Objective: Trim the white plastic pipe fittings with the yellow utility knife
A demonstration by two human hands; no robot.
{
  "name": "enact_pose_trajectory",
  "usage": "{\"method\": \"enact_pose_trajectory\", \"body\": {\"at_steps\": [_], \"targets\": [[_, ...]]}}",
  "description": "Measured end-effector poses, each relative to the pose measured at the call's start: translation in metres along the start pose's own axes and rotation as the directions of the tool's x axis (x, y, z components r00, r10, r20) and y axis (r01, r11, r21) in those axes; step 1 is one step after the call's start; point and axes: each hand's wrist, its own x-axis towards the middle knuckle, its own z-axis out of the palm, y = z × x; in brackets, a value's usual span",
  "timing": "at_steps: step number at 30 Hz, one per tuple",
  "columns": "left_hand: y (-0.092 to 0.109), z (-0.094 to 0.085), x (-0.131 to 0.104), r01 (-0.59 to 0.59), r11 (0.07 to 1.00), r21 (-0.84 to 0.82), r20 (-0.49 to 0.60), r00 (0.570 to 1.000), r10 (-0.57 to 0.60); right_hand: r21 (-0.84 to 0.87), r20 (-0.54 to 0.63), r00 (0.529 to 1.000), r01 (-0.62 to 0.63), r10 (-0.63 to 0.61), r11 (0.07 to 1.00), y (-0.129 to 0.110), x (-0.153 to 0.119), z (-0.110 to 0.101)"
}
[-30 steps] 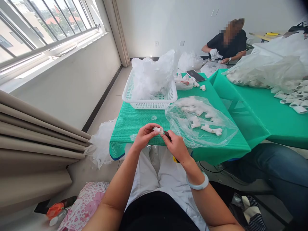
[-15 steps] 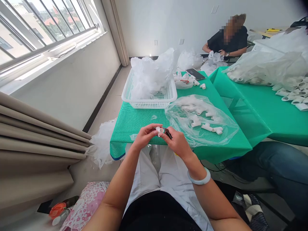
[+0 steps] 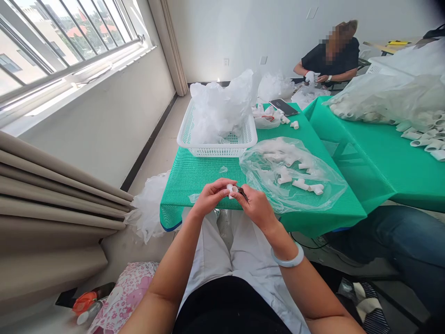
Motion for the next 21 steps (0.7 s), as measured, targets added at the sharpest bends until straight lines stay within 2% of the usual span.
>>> {"method": "enact_pose_trajectory", "body": {"at_steps": [4, 8, 15, 21], "targets": [[0.0003, -0.0002, 0.0006, -0.011, 0.999, 0.049, -0.019, 1.000, 0.012, -0.019, -0.024, 1.000, 0.018, -0.019, 1.000, 0.0009, -0.0030, 0.0035], [0.0006, 0.0002, 0.0002, -0.001, 1.000, 0.026, -0.014, 1.000, 0.002, -0.003, -0.046, 0.999, -0.005, 0.005, 1.000, 0.0004, -0.0023, 0.0010], [0.0033, 0.0009, -0.0002, 0.078, 0.997, -0.021, 0.014, 0.997, -0.078, -0.033, 0.019, 0.999, 0.034, -0.033, 0.999, 0.0021, 0.0008, -0.0032], [0.0033, 0.0008, -0.0001, 0.037, 0.999, -0.017, -0.001, 0.999, -0.037, -0.062, -0.005, 1.000, 0.016, -0.016, 0.998, 0.0015, -0.0051, 0.0038]]}}
